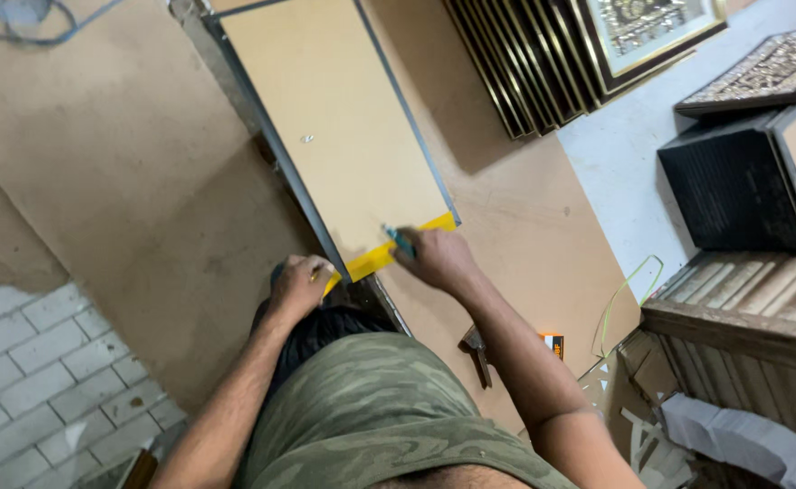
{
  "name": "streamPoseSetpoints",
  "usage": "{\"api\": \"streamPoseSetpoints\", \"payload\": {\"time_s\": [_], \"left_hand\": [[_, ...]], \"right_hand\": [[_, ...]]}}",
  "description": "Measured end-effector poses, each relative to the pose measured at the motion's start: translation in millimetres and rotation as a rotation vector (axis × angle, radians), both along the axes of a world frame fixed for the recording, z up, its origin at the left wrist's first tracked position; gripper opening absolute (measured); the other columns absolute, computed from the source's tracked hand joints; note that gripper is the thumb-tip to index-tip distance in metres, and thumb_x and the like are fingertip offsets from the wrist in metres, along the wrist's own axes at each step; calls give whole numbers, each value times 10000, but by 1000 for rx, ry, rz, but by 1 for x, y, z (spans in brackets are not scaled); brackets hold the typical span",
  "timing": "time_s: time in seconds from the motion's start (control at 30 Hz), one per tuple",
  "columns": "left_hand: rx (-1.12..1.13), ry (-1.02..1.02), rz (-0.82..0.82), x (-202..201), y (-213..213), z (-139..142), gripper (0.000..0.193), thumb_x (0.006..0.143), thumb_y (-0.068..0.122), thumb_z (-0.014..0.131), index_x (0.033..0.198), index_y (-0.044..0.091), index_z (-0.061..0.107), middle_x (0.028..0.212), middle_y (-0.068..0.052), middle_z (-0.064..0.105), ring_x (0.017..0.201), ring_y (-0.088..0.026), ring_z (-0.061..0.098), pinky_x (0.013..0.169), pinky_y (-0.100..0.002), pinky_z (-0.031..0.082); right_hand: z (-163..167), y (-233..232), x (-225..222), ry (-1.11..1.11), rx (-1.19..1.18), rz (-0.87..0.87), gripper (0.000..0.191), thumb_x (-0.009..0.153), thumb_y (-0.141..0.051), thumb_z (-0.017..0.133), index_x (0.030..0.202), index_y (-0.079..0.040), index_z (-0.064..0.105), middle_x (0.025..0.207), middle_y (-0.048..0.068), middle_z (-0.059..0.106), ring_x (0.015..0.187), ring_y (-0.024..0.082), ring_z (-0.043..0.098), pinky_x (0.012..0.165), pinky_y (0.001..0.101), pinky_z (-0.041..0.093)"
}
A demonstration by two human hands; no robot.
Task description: The person assembles picture frames by applying yellow tape to the edges of a cardboard backing, placing white corner pieces, and securing them with a staple gun. They repeat this process for multiple frames, stacking completed units on the floor.
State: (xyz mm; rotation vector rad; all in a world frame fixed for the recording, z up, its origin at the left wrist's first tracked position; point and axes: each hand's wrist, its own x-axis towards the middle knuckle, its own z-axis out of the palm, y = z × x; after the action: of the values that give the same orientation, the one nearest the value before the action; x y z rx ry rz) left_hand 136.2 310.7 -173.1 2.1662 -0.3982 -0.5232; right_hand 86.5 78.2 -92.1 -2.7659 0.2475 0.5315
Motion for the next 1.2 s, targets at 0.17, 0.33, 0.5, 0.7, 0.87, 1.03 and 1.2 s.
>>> {"api": "streamPoseSetpoints", "payload": {"time_s": [0.17,0.33,0.5,0.7,0.87,1.03,1.2], "left_hand": [[-199,154,163,5,9,2,517,852,329,765,1236,43,570,1082,-207,716,985,-362,714,840,-481,568],[-70,-260,23,4,-20,6,574,939,334,806,1341,72,492,1090,-150,694,1020,-351,683,908,-491,516],[109,-710,-239,9,-52,5,655,826,449,818,1282,92,510,1041,-77,613,983,-261,597,847,-426,456],[217,-781,-304,5,-49,-4,591,839,437,783,1258,118,513,1004,-58,594,1029,-251,584,888,-441,477],[181,-802,-350,3,-28,-11,456,908,270,756,1259,132,500,1012,-59,625,1033,-254,634,889,-430,517],[77,-774,-359,2,-27,-9,525,838,199,787,1266,113,494,989,-77,640,996,-280,648,840,-441,521],[101,-697,-366,1,-33,-6,580,774,225,821,1250,103,514,989,-101,648,980,-289,649,865,-450,524]], "right_hand": [[-21,-4,48,-557,-181,206,499,972,-394,732,1391,-137,650,1172,183,653,1026,351,642,893,490,524],[-35,-5,34,-712,-111,660,446,940,-368,723,1354,-219,648,1373,187,550,1235,332,546,1073,538,433],[-44,-14,32,-626,37,735,445,921,-337,731,1343,-223,647,1344,169,571,1192,330,573,1046,510,454],[-53,-44,30,-580,-49,840,545,900,-316,722,1431,-228,638,1325,118,595,1127,267,594,998,454,482],[-48,-98,26,-585,-170,846,560,888,-248,739,1435,-202,630,1316,120,615,1081,269,599,980,440,485],[-53,-116,20,-633,-246,794,484,967,-276,725,1431,-197,615,1325,117,609,1097,259,606,997,445,482],[-60,-64,16,-647,-119,781,461,973,-251,662,1421,-155,618,1262,106,604,1114,252,609,1029,482,475]]}}
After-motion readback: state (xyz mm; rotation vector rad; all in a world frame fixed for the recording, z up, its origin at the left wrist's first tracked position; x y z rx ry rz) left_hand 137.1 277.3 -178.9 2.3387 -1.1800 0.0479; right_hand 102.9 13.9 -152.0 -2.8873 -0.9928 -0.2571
